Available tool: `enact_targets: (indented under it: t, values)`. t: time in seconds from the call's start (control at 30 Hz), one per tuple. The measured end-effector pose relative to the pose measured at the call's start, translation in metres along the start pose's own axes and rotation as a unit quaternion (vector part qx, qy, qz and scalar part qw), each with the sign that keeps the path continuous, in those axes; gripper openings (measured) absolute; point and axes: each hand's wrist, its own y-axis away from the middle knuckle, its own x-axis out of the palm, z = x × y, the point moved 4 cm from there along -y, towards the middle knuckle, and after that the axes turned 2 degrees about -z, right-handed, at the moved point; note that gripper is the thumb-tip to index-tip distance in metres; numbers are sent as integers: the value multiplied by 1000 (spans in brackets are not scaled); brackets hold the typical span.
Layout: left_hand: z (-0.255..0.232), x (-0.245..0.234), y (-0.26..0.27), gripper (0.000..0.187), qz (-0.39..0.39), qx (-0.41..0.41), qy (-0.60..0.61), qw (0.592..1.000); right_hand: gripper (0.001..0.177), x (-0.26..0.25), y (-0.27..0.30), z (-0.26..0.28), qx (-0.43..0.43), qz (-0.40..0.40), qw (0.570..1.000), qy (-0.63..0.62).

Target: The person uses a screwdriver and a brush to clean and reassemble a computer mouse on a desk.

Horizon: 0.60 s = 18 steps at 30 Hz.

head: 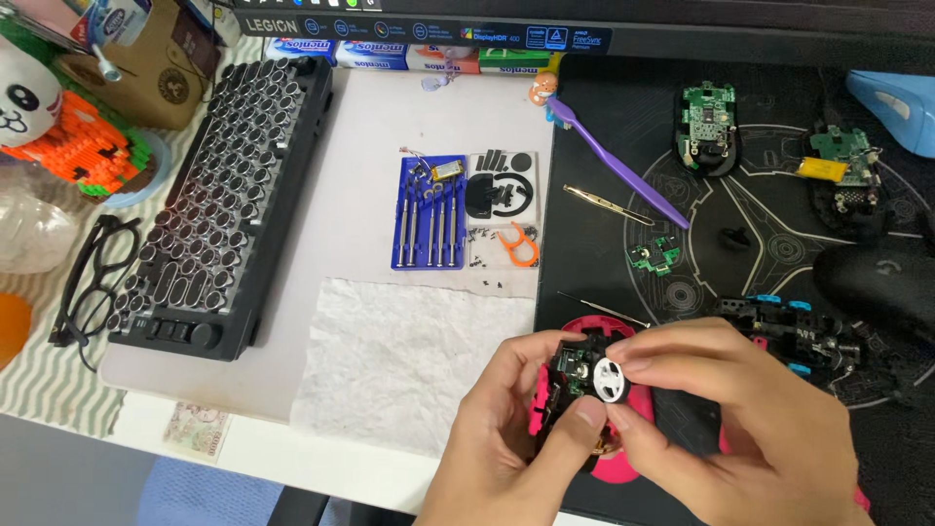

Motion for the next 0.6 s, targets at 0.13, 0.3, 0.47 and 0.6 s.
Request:
enact_targets:
  t: [0.13, 0.3, 0.47, 0.6]
  values:
    - [3, -1, 0, 41, 11, 33, 5, 999, 28, 0, 3, -2, 1, 12, 999, 36]
    - [-4, 2, 2, 36, -8, 82, -75, 994, 31, -1, 5, -4, 25, 5, 995, 98]
    - [-7, 0, 5, 33, -64, 49, -144, 986, 28, 1, 3, 6, 35, -6, 994, 108]
    - [-8, -2, 5, 28, -81, 26, -176, 981, 27, -1, 5, 5, 24, 5, 994, 110]
